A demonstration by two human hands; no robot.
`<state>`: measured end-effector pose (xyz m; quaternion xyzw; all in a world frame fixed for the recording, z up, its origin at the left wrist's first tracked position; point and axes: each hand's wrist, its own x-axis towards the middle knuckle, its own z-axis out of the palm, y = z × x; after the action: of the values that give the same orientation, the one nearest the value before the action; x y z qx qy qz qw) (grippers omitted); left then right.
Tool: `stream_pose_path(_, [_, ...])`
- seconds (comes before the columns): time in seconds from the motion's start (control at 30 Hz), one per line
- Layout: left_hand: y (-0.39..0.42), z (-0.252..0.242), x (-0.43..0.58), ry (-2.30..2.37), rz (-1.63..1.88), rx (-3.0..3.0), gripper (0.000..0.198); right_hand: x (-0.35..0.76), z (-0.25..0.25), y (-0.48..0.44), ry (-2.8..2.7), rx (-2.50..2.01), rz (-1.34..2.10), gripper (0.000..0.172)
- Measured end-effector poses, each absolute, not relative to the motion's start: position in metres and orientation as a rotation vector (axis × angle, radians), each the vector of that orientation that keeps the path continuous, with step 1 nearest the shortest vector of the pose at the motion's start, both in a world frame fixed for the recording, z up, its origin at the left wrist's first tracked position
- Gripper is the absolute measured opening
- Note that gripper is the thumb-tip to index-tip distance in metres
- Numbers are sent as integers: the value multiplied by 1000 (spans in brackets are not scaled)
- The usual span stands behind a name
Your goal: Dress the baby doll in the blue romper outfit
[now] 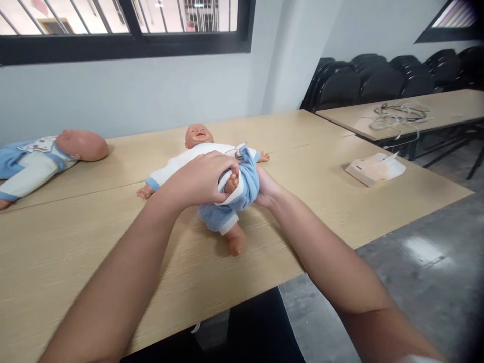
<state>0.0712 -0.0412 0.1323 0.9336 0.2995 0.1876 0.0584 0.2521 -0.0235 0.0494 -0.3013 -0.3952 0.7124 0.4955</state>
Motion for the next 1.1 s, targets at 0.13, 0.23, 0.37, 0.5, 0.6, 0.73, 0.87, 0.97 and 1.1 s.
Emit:
stream_pose_path(0.13, [-32, 119, 63, 1093, 646, 2819, 38, 257, 59, -27, -897, -730, 1739, 26])
stream_pose_path(0.23, [-29, 115, 63, 1255, 819, 2827, 37, 263, 63, -30, -977, -745, 1686, 37])
stream_pose_path(0.37, [-29, 117, 64, 1532, 869, 2755, 34, 278, 67, -29, -1183, -766, 1602, 28])
stream_pose_path(0.5, [-39, 129, 64, 1649, 758, 2657, 35, 301, 62, -16, -1274, -776, 1477, 41])
stream_pose_path(0.6, [-53, 142, 66, 1572, 760, 2654, 31, 315, 42, 5, -1253, -858, 1233, 38])
stream_pose_path(0.73, [-70, 152, 68, 1404, 699, 2690, 27, 321, 7, 34, -1106, -1274, 802, 26])
stream_pose_path(0.87, [-75, 151, 71, 1402, 658, 2670, 27, 327, 1, 43, -1039, -1442, 653, 23])
stream_pose_path(0.97, [-72, 151, 71, 1489, 750, 2544, 29, 334, 19, 30, -1076, -1525, 515, 20])
stream_pose_path(1.1, [-70, 153, 72, 1583, 924, 2353, 34, 323, 45, 2, -1492, -1415, 929, 60])
